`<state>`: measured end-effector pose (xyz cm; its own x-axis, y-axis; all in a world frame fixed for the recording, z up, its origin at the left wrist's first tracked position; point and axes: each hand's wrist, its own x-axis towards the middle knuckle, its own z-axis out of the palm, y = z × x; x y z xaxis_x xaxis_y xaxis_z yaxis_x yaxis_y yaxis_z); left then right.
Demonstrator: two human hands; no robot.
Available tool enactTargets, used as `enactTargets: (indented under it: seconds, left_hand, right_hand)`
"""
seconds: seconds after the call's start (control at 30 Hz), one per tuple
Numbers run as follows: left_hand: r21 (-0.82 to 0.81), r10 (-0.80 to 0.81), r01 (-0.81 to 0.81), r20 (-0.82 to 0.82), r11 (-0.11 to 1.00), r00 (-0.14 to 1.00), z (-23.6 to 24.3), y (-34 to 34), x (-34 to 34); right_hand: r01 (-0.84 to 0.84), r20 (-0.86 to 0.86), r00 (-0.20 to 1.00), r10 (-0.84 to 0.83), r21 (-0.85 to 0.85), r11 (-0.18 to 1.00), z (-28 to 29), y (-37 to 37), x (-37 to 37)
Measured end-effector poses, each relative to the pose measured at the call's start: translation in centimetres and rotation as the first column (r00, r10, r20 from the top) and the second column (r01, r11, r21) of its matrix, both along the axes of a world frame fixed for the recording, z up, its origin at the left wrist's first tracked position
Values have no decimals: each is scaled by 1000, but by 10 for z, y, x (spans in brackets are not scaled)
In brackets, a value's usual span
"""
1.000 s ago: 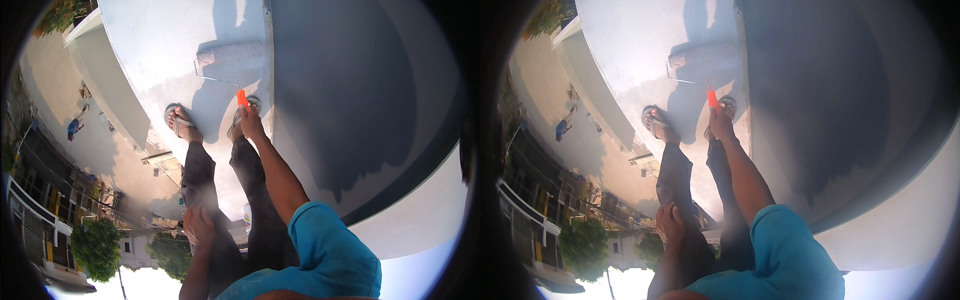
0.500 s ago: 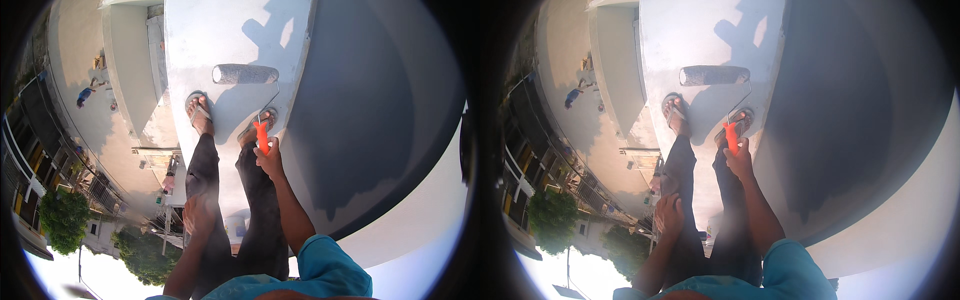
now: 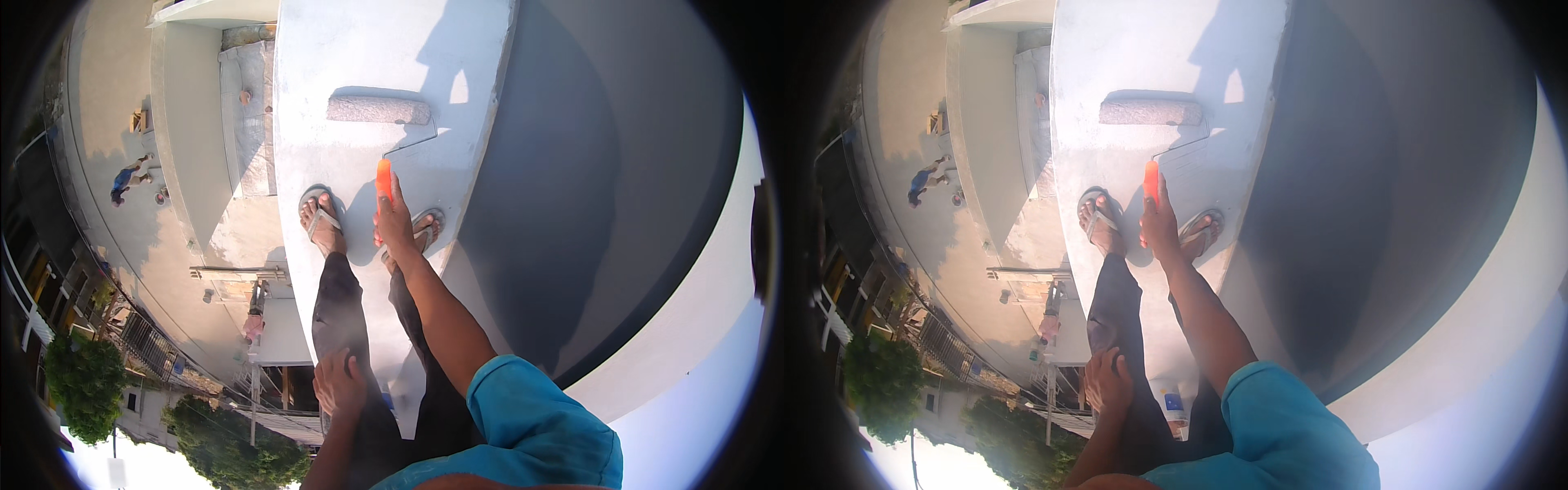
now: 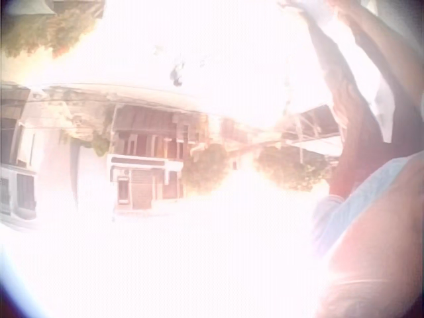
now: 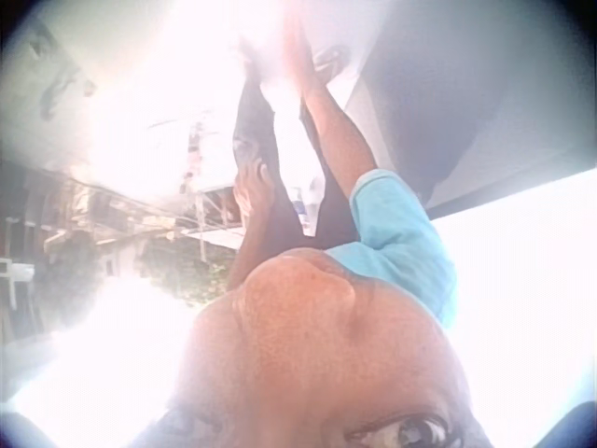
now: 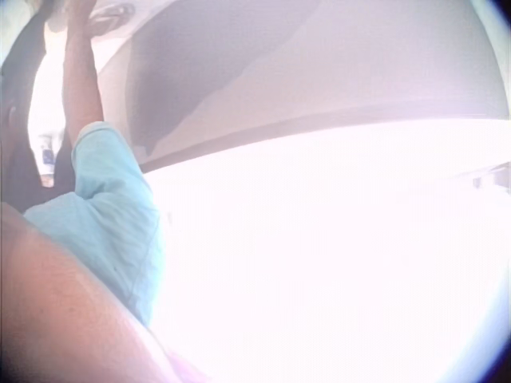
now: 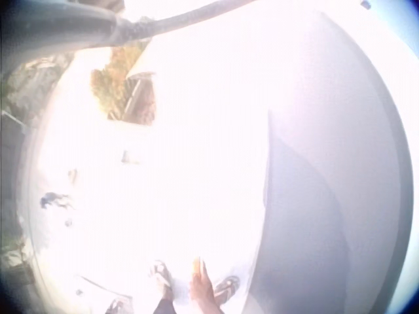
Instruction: The person paints a white wall on a rooftop using a paint roller and a bucket of paint. They repeatedly roll the roller on the wall and dip it into the bucket to reload paint.
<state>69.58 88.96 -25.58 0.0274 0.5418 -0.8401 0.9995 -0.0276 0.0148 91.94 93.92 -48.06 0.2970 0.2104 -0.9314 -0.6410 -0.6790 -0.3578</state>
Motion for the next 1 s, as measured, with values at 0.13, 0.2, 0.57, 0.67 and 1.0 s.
enactTargets:
  seconds: [0.13,0.2,0.57,0.67,1.0]
  left_hand:
    - [-22,44,-44,13,999,999,3,19,7]
    - [-38,62,-61,5,997,998,5,25,7]
    - [-86,97,-97,-6,992,995,15,49,8]
    - [-130,102,-107,-43,986,994,16,50,8]
    - [-46,47,-44,80,998,996,21,47,5]
  right_hand:
    - [-23,67,997,26,-45,999,-22,83,66]
    - [-31,95,995,33,-24,999,-35,119,104]
    - [-50,157,987,33,107,993,-62,231,250]
    - [-27,96,995,18,94,995,-62,199,214]
    - [108,62,991,-122,188,976,-64,212,182]
